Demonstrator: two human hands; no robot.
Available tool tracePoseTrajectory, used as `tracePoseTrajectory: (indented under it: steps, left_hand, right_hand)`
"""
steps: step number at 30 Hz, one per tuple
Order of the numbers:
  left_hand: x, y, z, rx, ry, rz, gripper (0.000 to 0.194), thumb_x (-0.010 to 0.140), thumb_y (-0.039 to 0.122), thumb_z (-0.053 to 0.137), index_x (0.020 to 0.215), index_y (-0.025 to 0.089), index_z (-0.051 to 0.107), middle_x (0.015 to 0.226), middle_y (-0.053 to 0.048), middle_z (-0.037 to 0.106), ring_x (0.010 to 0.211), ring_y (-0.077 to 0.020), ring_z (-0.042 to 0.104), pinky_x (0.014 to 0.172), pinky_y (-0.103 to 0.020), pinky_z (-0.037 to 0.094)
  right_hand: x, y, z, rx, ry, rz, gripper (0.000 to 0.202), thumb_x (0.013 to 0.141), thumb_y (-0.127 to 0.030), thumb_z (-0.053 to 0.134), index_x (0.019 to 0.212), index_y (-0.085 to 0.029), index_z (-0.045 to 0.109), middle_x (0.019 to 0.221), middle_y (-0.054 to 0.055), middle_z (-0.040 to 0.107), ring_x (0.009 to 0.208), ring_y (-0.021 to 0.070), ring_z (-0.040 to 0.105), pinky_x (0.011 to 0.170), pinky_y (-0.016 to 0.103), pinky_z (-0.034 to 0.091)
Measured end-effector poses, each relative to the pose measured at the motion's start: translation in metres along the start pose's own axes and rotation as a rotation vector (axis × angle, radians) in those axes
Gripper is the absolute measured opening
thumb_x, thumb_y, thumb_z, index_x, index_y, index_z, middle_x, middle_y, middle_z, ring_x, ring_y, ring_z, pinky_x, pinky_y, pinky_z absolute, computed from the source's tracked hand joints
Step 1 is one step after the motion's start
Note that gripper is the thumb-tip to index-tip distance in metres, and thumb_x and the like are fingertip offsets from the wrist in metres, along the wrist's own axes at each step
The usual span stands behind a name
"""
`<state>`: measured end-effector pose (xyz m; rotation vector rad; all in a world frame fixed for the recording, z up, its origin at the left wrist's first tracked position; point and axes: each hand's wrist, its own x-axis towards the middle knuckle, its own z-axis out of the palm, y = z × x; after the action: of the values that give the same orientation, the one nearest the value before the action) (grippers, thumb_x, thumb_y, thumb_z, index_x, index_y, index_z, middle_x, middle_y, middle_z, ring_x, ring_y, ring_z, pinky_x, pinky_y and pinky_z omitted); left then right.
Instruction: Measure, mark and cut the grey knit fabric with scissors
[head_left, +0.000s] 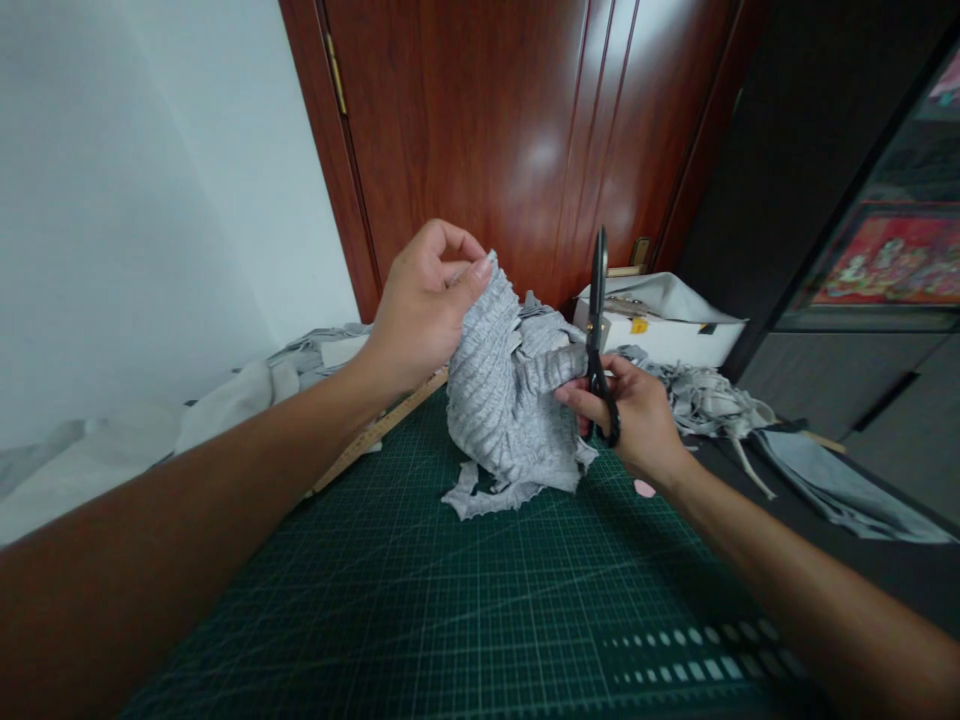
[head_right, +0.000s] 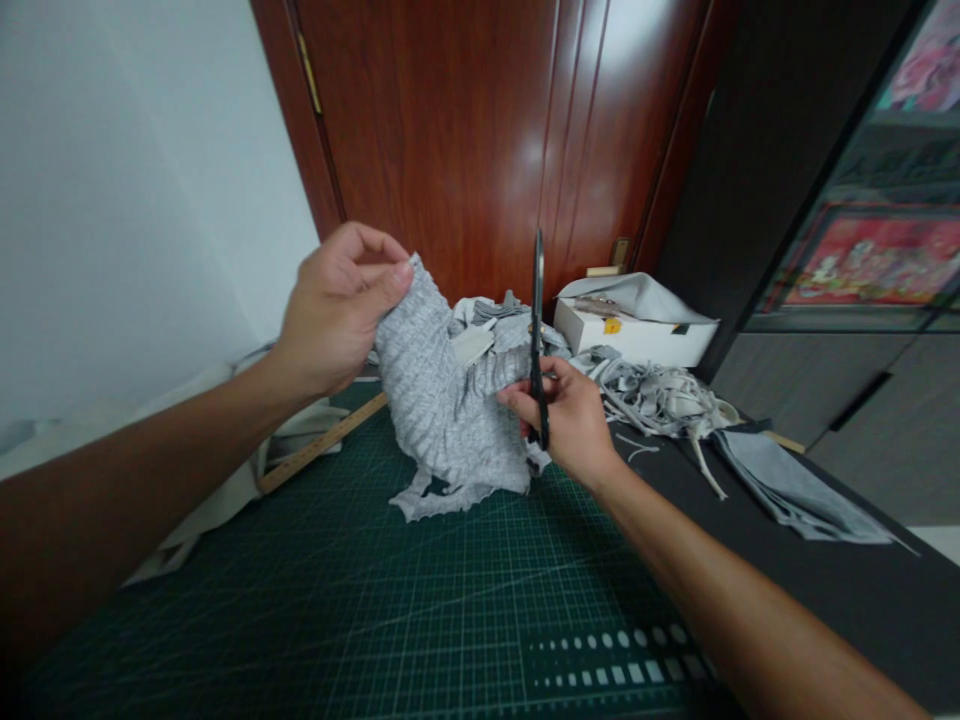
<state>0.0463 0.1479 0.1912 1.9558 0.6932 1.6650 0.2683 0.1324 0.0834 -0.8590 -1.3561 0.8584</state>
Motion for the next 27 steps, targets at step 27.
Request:
tracePoseTrajectory:
  steps: [27]
  left_hand:
    - [-0.124,-0.101,-0.043,-0.351,0.164,-1.167,0.025,0.071,-0.004,0.059,0.087,0.013,0.068,0.095,-0.018,0.079,0.099,-0.029,0.077,0.102,-0.046,0.057]
  right_hand:
    - [0.077,0.039,-0.019,-0.625,-0.238,0.291,0.031,0.069,-0.033,0.094,0.057,-0.016,0.071,0.044,0.003,0.061,0.037,0.0139,0.052,0.035,0.024,0.037]
